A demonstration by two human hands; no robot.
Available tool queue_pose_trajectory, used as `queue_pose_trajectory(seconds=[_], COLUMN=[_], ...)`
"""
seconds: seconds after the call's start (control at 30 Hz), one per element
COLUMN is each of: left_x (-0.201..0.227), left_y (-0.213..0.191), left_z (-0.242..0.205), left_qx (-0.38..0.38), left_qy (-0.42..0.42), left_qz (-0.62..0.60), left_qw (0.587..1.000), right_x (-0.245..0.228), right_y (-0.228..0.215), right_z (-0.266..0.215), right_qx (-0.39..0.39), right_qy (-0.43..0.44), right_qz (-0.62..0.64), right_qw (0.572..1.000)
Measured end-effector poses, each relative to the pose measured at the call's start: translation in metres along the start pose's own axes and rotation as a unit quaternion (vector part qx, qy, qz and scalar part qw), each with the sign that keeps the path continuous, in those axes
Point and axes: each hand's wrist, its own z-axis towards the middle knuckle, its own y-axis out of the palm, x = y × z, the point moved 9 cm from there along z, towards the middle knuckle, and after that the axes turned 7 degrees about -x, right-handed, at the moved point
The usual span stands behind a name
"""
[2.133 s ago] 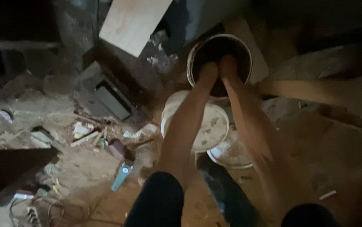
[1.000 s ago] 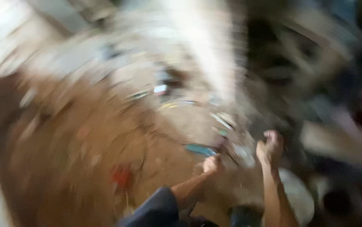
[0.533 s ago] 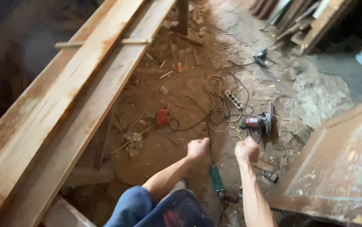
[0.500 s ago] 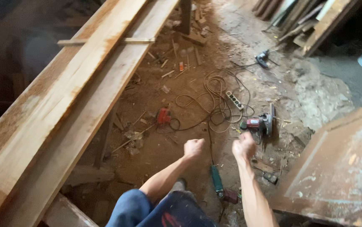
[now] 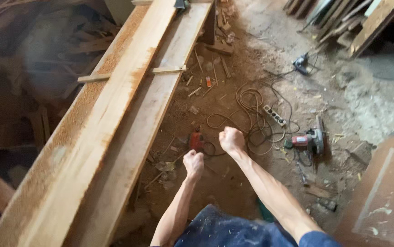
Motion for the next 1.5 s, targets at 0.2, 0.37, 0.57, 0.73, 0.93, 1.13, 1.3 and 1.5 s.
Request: queue_pose_trajectory(seconds=[0.2,0.37,0.57,0.73,0.93,1.13,1.3,1.5], left_x=[0.039,0.057,0.063,0.088,0.158,0.181,0.168,0.174], left_y=[0.015,0.061,0.157,0.225,0.246,0.25,0.259,0.283], left_z=[0.076,0.131,0.253,0.358,0.439,0.524,0.636,0.773], left_qx=[0.006,-0.023,-0.109,-0.045,0.042,0.123,0.175,0.173], left_qy=[-0.018,-0.041,-0.047,-0.049,-0.004,-0.1,-0.054,-0.029], left_qz=[-0.033,-0.045,-0.092,-0.354,-0.395,-0.301,-0.256,-0.226], left_qw=[0.999,0.998,0.989,0.933,0.918,0.94,0.949,0.958], right_x=[-0.057,-0.022,-0.004,-0.004,-0.044,0.006,0.002,-0.063], right_y=[0.008,0.046,0.007,-0.028,-0.059,0.025,0.068,0.108], right_z=[0.076,0.165,0.308,0.436,0.574,0.682,0.747,0.846], right_qx=[0.084,-0.126,-0.003,0.018,-0.205,-0.372,-0.281,-0.284], right_qy=[-0.174,0.009,-0.034,-0.082,-0.18,-0.111,-0.349,-0.339], right_qz=[0.061,0.315,0.113,-0.022,0.138,-0.133,-0.107,-0.022], right_qw=[0.979,0.941,0.993,0.996,0.952,0.912,0.888,0.897])
